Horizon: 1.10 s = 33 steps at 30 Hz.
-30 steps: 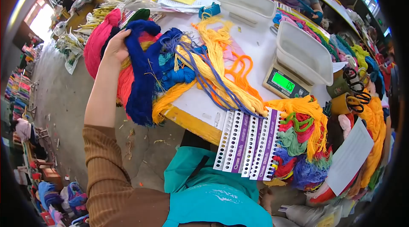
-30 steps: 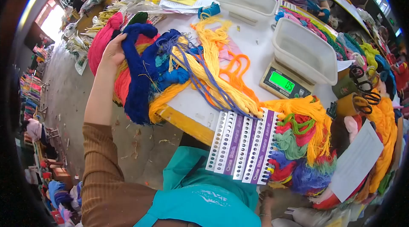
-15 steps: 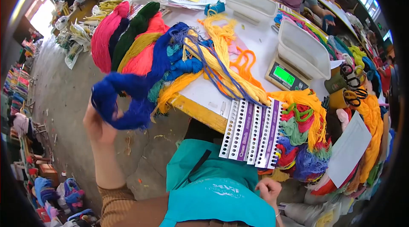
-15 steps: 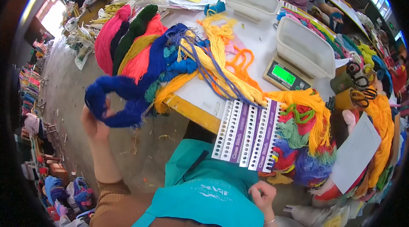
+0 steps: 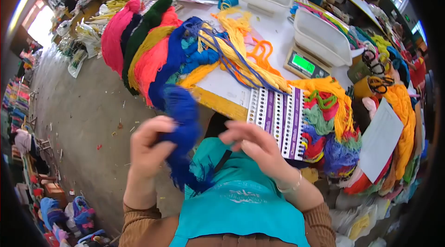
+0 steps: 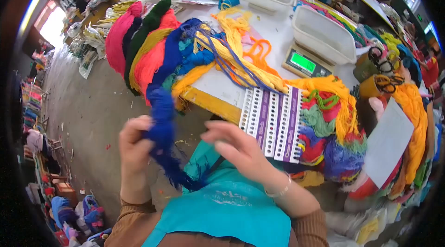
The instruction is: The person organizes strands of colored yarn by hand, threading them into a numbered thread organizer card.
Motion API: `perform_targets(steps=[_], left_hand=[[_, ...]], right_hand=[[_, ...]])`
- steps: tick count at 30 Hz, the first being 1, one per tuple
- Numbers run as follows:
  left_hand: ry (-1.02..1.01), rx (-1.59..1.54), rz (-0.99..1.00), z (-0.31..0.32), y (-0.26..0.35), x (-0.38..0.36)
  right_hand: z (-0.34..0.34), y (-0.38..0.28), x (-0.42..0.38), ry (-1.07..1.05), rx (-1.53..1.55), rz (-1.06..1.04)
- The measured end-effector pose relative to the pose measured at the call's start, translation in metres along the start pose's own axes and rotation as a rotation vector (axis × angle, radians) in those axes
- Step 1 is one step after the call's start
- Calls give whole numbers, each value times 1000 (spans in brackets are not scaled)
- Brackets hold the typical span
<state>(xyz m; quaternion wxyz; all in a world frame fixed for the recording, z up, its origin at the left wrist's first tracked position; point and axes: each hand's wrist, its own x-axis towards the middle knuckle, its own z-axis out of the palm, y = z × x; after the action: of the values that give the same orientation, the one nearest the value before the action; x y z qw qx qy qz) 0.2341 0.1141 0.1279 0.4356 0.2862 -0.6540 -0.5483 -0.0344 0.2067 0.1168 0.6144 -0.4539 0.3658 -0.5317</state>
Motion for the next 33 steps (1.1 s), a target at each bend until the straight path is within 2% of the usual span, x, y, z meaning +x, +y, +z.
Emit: perform_targets(steps=[1, 2, 4, 7, 8, 11, 13, 16, 18, 20, 21, 24, 25, 27, 28, 30, 33], left_hand=[[-136, 212, 140, 23, 5, 12], [-232, 279, 137, 36, -4, 16], [-282, 431, 200, 56, -10, 15], [-223, 522, 315, 59, -17, 18], [-198, 558, 340, 55, -18, 20], [-14, 506, 283, 60, -16, 26], [-27, 490, 231, 69, -15, 32], [-98, 539, 193, 70, -24, 40], [-122, 473, 152, 74, -30, 43], [-165, 346, 55, 74, -41, 43], [-183, 338, 43, 74, -46, 42], [-167, 267, 59, 76, -64, 38], [-169, 212, -19, 76, -65, 38], [-134, 171, -108, 78, -62, 39], [-132, 177, -128, 78, -63, 40], [-148, 185, -138, 80, -66, 41], [-196, 250, -161, 87, -66, 40]], right_hand=[[8, 2, 12, 42, 119, 32], [13, 8, 20, 84, 239, 64], [13, 26, 31, 190, 212, 79], [11, 37, 31, 257, 455, 45], [9, 46, 31, 258, 443, 12], [10, 54, 33, 325, 330, -24], [9, 58, 33, 303, 365, -18], [8, 64, 29, 279, 73, -69], [5, 68, 25, 271, 145, -63], [0, 71, 24, 260, 66, -114], [-2, 69, 20, 257, 9, -73], [-7, 67, 12, 341, -467, -142], [-8, 58, 8, 351, -605, -93], [-5, 43, 1, 503, -731, -315], [-6, 44, 4, 562, -804, -517], [-4, 41, 6, 468, -875, -583], [-6, 55, 11, 470, -943, -576]])
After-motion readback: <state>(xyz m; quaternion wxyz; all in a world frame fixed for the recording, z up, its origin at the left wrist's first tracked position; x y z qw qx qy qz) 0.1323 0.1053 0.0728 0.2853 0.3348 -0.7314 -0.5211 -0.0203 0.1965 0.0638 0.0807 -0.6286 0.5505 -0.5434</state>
